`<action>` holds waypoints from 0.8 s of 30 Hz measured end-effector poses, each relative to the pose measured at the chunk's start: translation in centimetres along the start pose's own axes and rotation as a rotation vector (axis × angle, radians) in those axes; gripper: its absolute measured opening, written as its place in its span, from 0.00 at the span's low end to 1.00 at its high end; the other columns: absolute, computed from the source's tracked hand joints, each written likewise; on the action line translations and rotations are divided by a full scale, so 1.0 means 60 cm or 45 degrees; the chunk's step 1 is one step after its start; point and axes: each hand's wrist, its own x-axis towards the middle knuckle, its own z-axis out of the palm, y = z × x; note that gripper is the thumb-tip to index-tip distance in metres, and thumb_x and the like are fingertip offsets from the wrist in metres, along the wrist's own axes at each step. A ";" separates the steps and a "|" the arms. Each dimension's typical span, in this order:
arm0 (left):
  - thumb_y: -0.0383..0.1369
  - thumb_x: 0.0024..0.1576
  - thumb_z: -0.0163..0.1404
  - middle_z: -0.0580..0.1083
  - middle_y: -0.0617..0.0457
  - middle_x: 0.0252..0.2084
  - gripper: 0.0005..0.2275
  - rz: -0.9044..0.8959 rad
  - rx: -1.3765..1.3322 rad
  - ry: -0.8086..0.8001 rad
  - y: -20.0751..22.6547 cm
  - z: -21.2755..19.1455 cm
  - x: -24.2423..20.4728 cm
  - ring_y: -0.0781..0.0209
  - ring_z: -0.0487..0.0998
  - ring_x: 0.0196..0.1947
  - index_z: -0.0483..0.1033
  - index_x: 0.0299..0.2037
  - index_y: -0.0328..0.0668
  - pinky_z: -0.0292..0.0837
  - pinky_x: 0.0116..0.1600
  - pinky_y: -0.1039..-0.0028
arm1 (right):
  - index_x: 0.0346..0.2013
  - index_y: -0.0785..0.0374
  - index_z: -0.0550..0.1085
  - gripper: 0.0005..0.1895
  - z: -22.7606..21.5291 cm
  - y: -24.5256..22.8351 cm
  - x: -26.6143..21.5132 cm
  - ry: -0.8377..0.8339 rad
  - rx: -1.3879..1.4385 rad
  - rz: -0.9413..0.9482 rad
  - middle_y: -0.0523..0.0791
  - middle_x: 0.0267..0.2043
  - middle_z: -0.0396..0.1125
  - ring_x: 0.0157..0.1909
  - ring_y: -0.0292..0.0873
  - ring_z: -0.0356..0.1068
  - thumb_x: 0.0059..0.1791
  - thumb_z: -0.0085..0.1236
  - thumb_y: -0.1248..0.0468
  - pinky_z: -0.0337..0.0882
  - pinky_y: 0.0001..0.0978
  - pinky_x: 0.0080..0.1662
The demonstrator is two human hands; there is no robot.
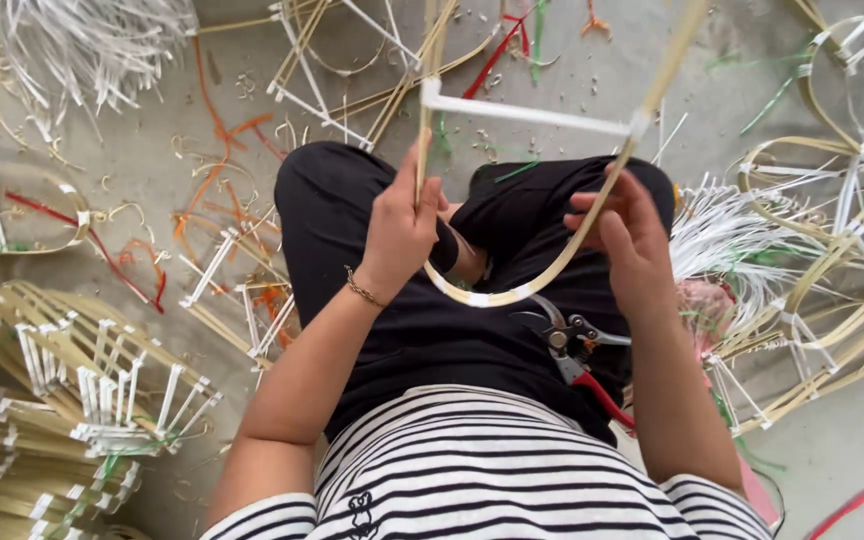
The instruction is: Assembling curved bamboo strips and white plastic components into framework structures for lanterns or furniture.
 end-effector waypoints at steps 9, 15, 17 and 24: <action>0.31 0.68 0.44 0.78 0.34 0.44 0.28 0.234 0.836 0.112 -0.030 -0.023 -0.056 0.45 0.80 0.26 0.46 0.75 0.29 0.75 0.29 0.64 | 0.74 0.68 0.55 0.27 0.055 0.000 0.001 0.032 -0.603 0.055 0.46 0.52 0.70 0.49 0.39 0.76 0.60 0.45 0.67 0.78 0.30 0.48; 0.33 0.70 0.48 0.77 0.42 0.40 0.25 0.260 0.479 0.022 -0.012 -0.043 -0.047 0.51 0.81 0.33 0.54 0.74 0.35 0.77 0.39 0.66 | 0.74 0.68 0.55 0.27 0.055 -0.013 -0.019 0.040 -0.650 0.056 0.46 0.51 0.70 0.48 0.39 0.75 0.60 0.45 0.67 0.78 0.30 0.47; 0.33 0.70 0.50 0.76 0.45 0.38 0.24 0.254 0.323 0.013 -0.002 -0.051 -0.033 0.55 0.81 0.35 0.57 0.74 0.37 0.79 0.43 0.68 | 0.74 0.68 0.56 0.27 0.058 -0.022 -0.027 0.010 -0.665 0.037 0.46 0.51 0.70 0.48 0.39 0.75 0.60 0.46 0.67 0.78 0.29 0.48; 0.25 0.69 0.44 0.77 0.53 0.42 0.21 0.091 0.060 0.011 -0.011 -0.061 -0.010 0.68 0.82 0.34 0.59 0.72 0.37 0.81 0.43 0.77 | 0.74 0.71 0.60 0.30 0.112 -0.094 -0.066 -0.057 -0.912 -0.254 0.46 0.48 0.71 0.45 0.36 0.75 0.57 0.57 0.70 0.76 0.25 0.47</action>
